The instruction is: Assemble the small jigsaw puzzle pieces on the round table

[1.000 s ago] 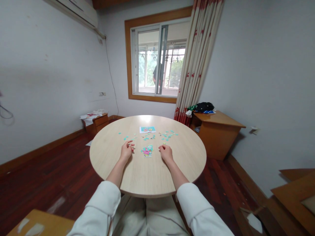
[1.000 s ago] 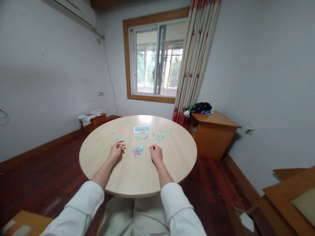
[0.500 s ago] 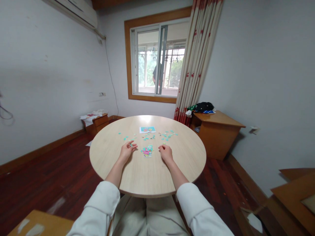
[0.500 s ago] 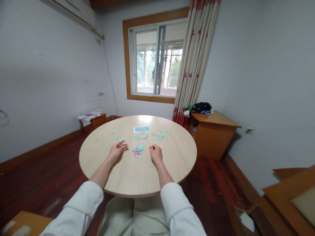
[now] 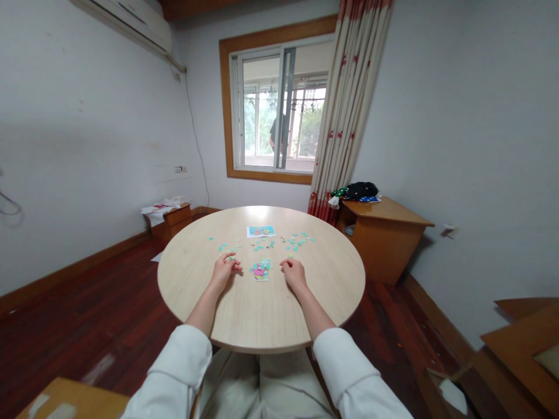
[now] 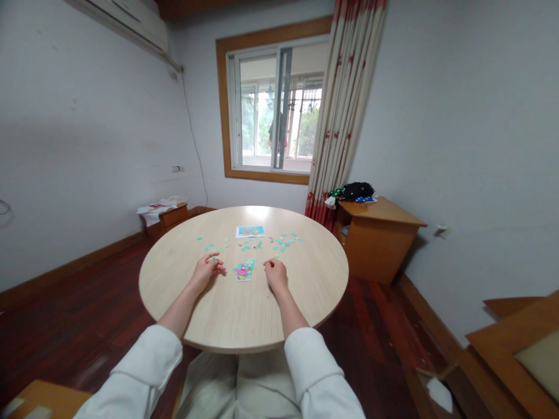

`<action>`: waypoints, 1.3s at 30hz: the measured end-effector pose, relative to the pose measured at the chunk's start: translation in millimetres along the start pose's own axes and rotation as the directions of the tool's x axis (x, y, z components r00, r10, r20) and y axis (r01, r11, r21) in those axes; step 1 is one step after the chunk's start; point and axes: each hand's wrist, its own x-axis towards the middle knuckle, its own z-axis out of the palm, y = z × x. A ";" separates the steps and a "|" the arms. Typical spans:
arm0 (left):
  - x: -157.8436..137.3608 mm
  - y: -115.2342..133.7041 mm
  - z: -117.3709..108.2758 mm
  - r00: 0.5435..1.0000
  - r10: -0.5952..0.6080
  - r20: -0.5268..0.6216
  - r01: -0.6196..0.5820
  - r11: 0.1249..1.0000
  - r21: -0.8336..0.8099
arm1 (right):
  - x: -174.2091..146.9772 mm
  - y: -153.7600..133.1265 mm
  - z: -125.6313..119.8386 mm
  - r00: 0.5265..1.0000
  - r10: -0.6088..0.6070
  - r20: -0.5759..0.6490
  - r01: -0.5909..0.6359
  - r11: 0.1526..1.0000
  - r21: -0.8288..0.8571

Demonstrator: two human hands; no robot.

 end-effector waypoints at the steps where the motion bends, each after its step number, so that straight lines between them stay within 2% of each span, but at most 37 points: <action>1: 0.0 0.1 0.2 1.000 -0.002 0.001 0.002 1.000 0.003 | 0.1 1.3 0.6 1.000 -0.002 -0.001 0.002 1.000 0.015; 9: -5.1 -1.6 4.1 0.999 0.037 0.024 -0.039 0.996 0.074 | 3.8 10.1 5.2 1.000 0.011 -0.023 -0.008 0.990 0.140; 16: -7.8 -5.4 9.9 0.992 0.123 -0.006 -0.118 0.966 0.231 | -3.3 0.4 2.9 0.999 -0.019 -0.029 0.021 0.997 0.075; 21: -12.5 -5.7 12.0 0.955 0.295 0.016 -0.263 0.827 0.497 | -13.5 -12.9 1.3 0.993 -0.116 -0.004 0.116 0.991 -0.070; 24: -19.8 -1.1 15.9 0.918 0.390 0.065 -0.349 0.722 0.598 | -20.7 -20.3 4.4 0.988 -0.155 0.003 0.154 0.981 -0.116; 26: -25.4 1.8 20.3 0.909 0.407 0.091 -0.368 0.680 0.634 | -26.0 -24.7 8.9 0.981 -0.191 0.014 0.192 0.974 -0.122; 29: -33.2 3.1 28.1 0.905 0.404 0.133 -0.388 0.653 0.651 | -33.2 -30.5 16.5 0.956 -0.287 0.056 0.292 0.949 -0.121; 34: -46.0 2.1 39.3 0.890 0.381 0.251 -0.444 0.602 0.663 | -40.7 -37.3 20.7 0.883 -0.444 0.153 0.464 0.876 -0.136; 39: -54.1 1.8 45.2 0.869 0.357 0.342 -0.490 0.524 0.697 | -40.3 -36.0 19.3 0.843 -0.507 0.177 0.523 0.850 -0.058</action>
